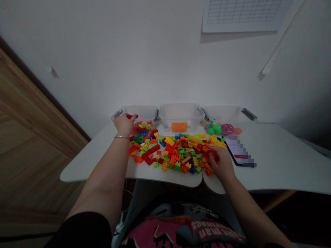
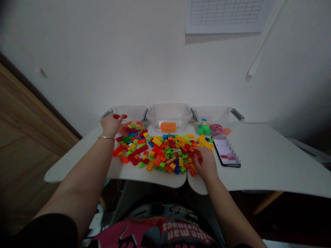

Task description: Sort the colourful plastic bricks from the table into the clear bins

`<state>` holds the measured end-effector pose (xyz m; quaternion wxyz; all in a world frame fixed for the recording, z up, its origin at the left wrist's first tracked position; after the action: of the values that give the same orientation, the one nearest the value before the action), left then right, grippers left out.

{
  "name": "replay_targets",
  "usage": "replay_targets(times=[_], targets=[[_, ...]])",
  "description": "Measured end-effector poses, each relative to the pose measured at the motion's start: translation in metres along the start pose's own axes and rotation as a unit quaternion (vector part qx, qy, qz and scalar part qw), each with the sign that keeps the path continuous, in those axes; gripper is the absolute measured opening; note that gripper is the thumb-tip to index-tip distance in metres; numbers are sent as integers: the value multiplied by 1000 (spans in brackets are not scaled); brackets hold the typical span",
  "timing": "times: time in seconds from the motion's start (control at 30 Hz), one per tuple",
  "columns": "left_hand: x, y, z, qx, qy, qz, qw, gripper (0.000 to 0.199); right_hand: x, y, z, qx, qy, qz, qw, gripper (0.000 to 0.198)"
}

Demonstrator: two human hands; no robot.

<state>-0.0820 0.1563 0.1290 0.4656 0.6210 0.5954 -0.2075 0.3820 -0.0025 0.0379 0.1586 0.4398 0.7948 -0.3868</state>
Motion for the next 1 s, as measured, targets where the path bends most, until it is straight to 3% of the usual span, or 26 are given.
replay_targets(times=[0.4,0.57,0.67,0.83,1.0], targets=[[0,5,6,37,40,30,998,45,3,3,0,17,-6,7,1000,26],[-20,35,45,106,107,37,988,53,6,4,-1,18,-15,6,1000,26],[-13,60,86,135,79,51,986,50,6,4,-1,22,-18,3,1000,26],[24,115,150,267,-68,94,957,40,7,5,-1,27,-22,-1,999,26],[36,144,177,337,-138,111,925,40,9,6,-2,30,-34,0,999,27]])
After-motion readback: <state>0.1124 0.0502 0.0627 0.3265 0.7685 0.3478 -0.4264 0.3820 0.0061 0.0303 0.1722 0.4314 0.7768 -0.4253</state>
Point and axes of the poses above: each hand's wrist, its own z-axis away from the middle knuckle, its own x-axis out of the palm, y = z × x, the point moved 10 cm from there along -z, towards the middle knuckle, and after that the axes turned 11 degrees about x, right-handed, at the moved point
